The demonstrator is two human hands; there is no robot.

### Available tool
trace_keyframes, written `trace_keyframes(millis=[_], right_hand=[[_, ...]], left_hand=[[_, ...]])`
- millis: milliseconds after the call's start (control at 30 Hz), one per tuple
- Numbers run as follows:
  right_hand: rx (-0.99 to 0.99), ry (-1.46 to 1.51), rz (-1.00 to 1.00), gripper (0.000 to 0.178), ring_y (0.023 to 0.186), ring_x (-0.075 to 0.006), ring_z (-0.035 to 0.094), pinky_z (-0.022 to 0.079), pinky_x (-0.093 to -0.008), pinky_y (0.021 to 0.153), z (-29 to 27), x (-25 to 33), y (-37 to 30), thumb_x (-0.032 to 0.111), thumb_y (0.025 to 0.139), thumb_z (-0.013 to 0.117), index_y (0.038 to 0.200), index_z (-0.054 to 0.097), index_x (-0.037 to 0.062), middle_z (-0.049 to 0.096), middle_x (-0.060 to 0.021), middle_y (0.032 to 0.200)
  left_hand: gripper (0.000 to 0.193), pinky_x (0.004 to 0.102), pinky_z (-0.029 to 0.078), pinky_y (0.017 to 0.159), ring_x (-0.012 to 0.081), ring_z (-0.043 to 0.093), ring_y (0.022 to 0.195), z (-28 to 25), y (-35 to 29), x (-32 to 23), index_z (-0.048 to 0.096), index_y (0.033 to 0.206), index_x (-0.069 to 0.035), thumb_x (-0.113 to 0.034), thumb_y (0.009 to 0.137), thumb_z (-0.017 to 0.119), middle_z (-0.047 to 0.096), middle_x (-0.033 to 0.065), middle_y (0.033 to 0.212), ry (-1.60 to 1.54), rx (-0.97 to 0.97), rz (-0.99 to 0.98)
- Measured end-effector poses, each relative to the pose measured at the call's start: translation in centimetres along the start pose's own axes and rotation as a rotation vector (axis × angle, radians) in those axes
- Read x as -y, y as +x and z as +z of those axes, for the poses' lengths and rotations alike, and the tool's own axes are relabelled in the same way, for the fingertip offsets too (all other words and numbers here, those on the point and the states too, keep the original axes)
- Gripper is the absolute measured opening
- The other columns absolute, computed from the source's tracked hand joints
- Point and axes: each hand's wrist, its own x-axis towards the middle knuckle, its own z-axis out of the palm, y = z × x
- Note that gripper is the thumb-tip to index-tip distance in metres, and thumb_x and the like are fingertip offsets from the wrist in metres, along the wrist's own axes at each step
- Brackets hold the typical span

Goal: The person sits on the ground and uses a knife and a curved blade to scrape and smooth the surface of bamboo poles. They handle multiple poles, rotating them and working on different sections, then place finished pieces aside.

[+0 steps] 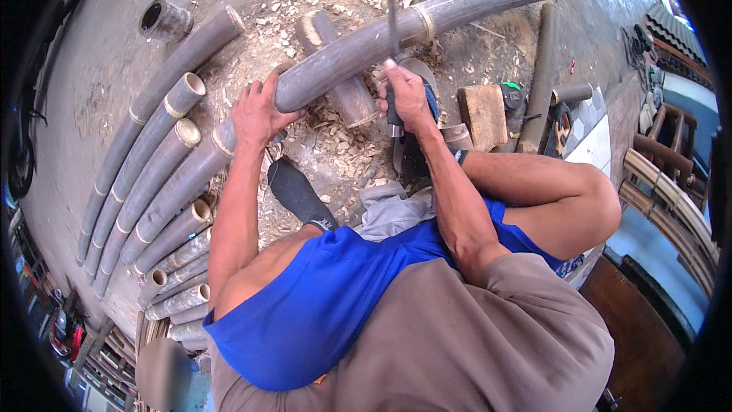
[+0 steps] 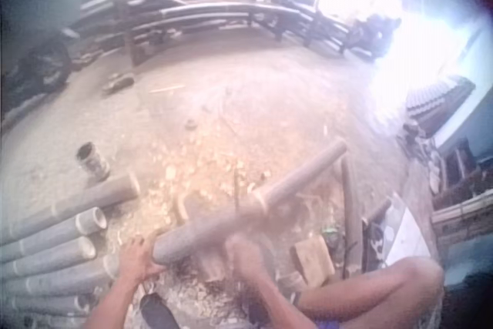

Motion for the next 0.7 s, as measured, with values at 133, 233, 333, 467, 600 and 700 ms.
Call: trace_keyframes(millis=[133, 233, 333, 467, 600, 700], right_hand=[[-0.148, -0.684, -0.515, 0.038, 0.055, -0.0227, 0.067, 0.051, -0.0395, 0.052, 1.7, 0.2, 0.7, 0.036, 0.108, 0.058, 0.096, 0.065, 0.0003, 0.067, -0.0117, 0.069], [-0.252, -1.047, -0.471, 0.041, 0.079, -0.0532, 0.067, 0.055, -0.0588, 0.07, 2.6, 2.0, 0.2, 0.036, 0.106, 0.055, 0.09, 0.066, 0.0005, 0.068, -0.0311, 0.079], [-0.139, -1.2, -0.486, 0.043, 0.081, -0.0519, 0.069, 0.055, -0.0612, 0.07, 0.6, 2.1, 1.3, 0.039, 0.106, 0.055, 0.086, 0.065, 0.002, 0.068, -0.0305, 0.078], [-0.122, -1.243, -0.633, 0.045, 0.072, -0.0508, 0.066, 0.053, -0.0576, 0.063, -1.5, 2.8, 2.8, 0.037, 0.108, 0.055, 0.082, 0.065, 0.0015, 0.065, -0.0285, 0.072], [-0.107, -1.235, -0.602, 0.046, 0.075, -0.0502, 0.068, 0.056, -0.0596, 0.067, -2.2, 3.5, 3.8, 0.038, 0.107, 0.054, 0.083, 0.067, 0.0018, 0.069, -0.0273, 0.078], [-0.083, -1.153, -0.521, 0.047, 0.076, -0.0518, 0.068, 0.056, -0.06, 0.07, -2.1, 4.7, 3.9, 0.04, 0.107, 0.053, 0.084, 0.068, 0.0014, 0.069, -0.0277, 0.079]], left_hand=[[0.096, 0.0509, 0.055, 0.093, 0.0346, 0.065, 0.113, -0.3, 0.3, 0.4, 0.057, 0.145, -0.02, -0.053, 0.062, 0.092, 0.069, 0.0121, 0.119, -0.035, 0.04, -0.008], [0.097, 0.0516, 0.055, 0.094, 0.0351, 0.065, 0.115, -0.4, 0.3, 0.3, 0.057, 0.146, -0.021, -0.053, 0.062, 0.092, 0.068, 0.0119, 0.121, -0.035, 0.055, -0.021], [0.096, 0.0516, 0.055, 0.094, 0.0356, 0.065, 0.115, -0.5, 0.3, 0.4, 0.057, 0.146, -0.02, -0.053, 0.062, 0.091, 0.069, 0.0118, 0.121, -0.062, 0.059, -0.02], [0.096, 0.0518, 0.055, 0.095, 0.0358, 0.065, 0.116, -0.5, 0.6, 0.6, 0.057, 0.146, -0.02, -0.053, 0.062, 0.09, 0.069, 0.0114, 0.121, -0.101, 0.085, -0.016], [0.096, 0.0518, 0.055, 0.095, 0.0355, 0.065, 0.115, -0.3, 0.8, 1.1, 0.058, 0.144, -0.02, -0.055, 0.061, 0.09, 0.069, 0.0114, 0.12, -0.119, 0.095, -0.006], [0.096, 0.0516, 0.056, 0.095, 0.0354, 0.065, 0.116, -0.7, 0.8, 0.9, 0.058, 0.144, -0.02, -0.056, 0.06, 0.09, 0.069, 0.0112, 0.121, -0.11, 0.113, -0.015]])
